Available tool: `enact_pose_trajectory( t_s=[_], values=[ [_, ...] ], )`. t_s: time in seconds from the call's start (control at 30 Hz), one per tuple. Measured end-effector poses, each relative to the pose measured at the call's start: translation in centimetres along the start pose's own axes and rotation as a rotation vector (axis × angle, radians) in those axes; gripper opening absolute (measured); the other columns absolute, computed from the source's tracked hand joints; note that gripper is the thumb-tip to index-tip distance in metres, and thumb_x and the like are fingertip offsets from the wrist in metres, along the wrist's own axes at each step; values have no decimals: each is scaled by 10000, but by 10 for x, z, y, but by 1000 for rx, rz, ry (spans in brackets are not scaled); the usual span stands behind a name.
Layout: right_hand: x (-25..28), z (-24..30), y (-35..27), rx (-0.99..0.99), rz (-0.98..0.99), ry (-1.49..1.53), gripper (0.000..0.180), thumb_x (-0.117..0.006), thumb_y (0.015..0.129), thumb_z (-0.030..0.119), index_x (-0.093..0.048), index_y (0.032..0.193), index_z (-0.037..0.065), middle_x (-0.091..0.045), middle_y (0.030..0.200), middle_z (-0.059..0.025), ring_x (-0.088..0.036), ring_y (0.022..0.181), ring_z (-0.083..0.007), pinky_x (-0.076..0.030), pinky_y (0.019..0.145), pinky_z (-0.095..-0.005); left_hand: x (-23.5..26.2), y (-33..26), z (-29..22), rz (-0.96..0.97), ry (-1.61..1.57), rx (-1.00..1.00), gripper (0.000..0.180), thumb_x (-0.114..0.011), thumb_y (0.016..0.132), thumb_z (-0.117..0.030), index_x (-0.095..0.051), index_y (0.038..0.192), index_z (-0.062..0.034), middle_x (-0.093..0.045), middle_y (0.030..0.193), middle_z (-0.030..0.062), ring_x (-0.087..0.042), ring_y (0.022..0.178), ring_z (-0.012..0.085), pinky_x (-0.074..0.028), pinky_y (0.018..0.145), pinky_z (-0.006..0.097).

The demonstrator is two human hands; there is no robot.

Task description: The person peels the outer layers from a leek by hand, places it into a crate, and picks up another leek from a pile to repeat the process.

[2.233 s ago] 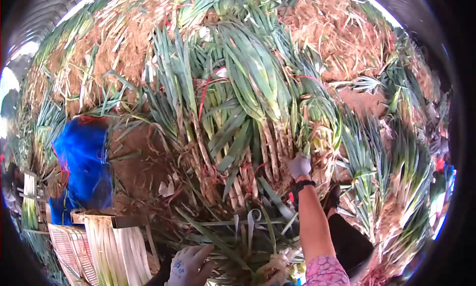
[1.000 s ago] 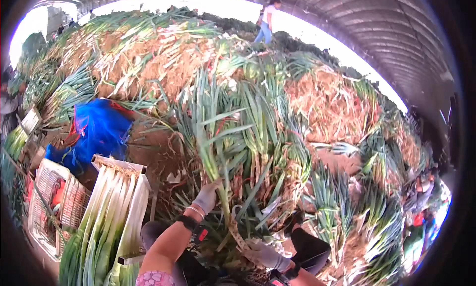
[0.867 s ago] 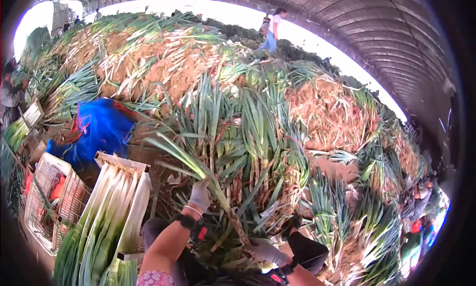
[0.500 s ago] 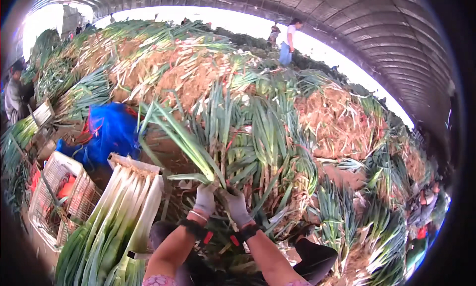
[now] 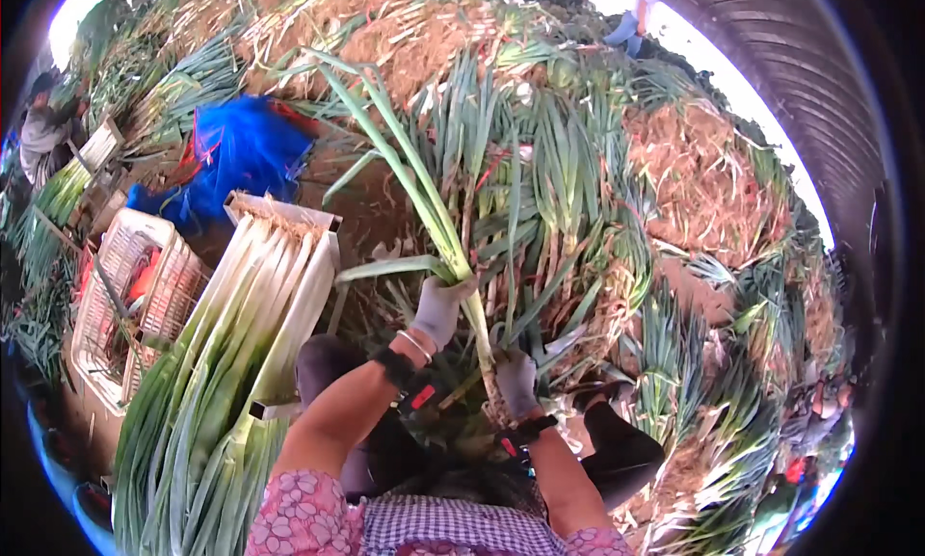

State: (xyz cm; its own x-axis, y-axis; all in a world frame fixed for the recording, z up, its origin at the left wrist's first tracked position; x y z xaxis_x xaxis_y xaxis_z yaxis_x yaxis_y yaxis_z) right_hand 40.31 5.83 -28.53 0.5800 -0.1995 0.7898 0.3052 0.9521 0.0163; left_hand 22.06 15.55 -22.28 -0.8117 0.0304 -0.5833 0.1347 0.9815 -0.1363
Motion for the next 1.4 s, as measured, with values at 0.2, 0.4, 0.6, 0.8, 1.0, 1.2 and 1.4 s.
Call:
enact_pose_trajectory(
  t_s=[0.2,0.4,0.6,0.8,1.0,1.2,1.4],
  values=[
    [-13,-69,-28,-41,207,-200,367,-540,870,375,-672,900,33,-652,819,-228,-628,815,-402,-487,707,-457,-2,-1,-23,-47,95,-196,103,-627,876,-115,-597,911,-22,-591,766,16,-549,612,122,-442,550,282],
    [-3,-215,-55,-106,415,-494,456,-577,840,396,-607,1133,47,-661,945,-182,-625,899,-333,-488,761,-422,3,44,-97,138,58,-188,238,-579,927,-189,-510,1016,20,-627,900,136,-668,865,297,-585,731,436],
    [21,114,31,40,652,959,317,-638,857,138,-581,1141,10,-642,860,-7,-568,695,-102,-469,640,-292,-25,14,-103,511,-128,-165,386,-546,946,-211,-471,1191,77,-593,1075,168,-606,1038,321,-500,906,431],
    [54,142,33,495,-43,325,361,-694,789,115,-580,1118,20,-602,850,-109,-561,726,-152,-466,651,-317,8,18,-94,56,92,-126,402,-495,977,-304,-543,1143,59,-635,1010,125,-640,888,207,-525,799,326],
    [11,160,43,50,330,990,321,-641,880,192,-601,1104,-34,-652,931,-38,-590,785,-110,-483,677,-269,1,33,-70,227,-222,-62,360,-484,978,-234,-522,1145,83,-650,1012,185,-646,923,274,-521,819,348],
    [4,135,46,-143,291,1200,214,-577,921,156,-643,1021,-22,-642,836,-14,-569,714,-74,-451,623,-210,-21,28,-53,302,-235,24,414,-526,953,-207,-466,1238,87,-628,1078,216,-640,965,319,-505,893,406],
    [35,144,45,614,-340,148,182,-544,878,145,-619,916,-16,-600,746,-183,-583,634,-243,-453,620,-353,-15,26,-32,86,566,-63,319,-555,893,-108,-543,1115,121,-677,906,171,-668,877,248,-547,780,353]
  ],
)
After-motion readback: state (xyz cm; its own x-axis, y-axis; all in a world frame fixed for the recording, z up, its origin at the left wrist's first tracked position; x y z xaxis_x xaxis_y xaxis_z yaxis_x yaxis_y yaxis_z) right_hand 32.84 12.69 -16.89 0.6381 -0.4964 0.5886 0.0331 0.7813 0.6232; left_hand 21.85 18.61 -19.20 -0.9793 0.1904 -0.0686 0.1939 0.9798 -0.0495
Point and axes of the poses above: each hand's wrist, its own y-axis towards the middle knuckle, its own x-axis out of the back of the hand, z = x × y, the point moved 8 cm from there along y, towards the middle knuckle
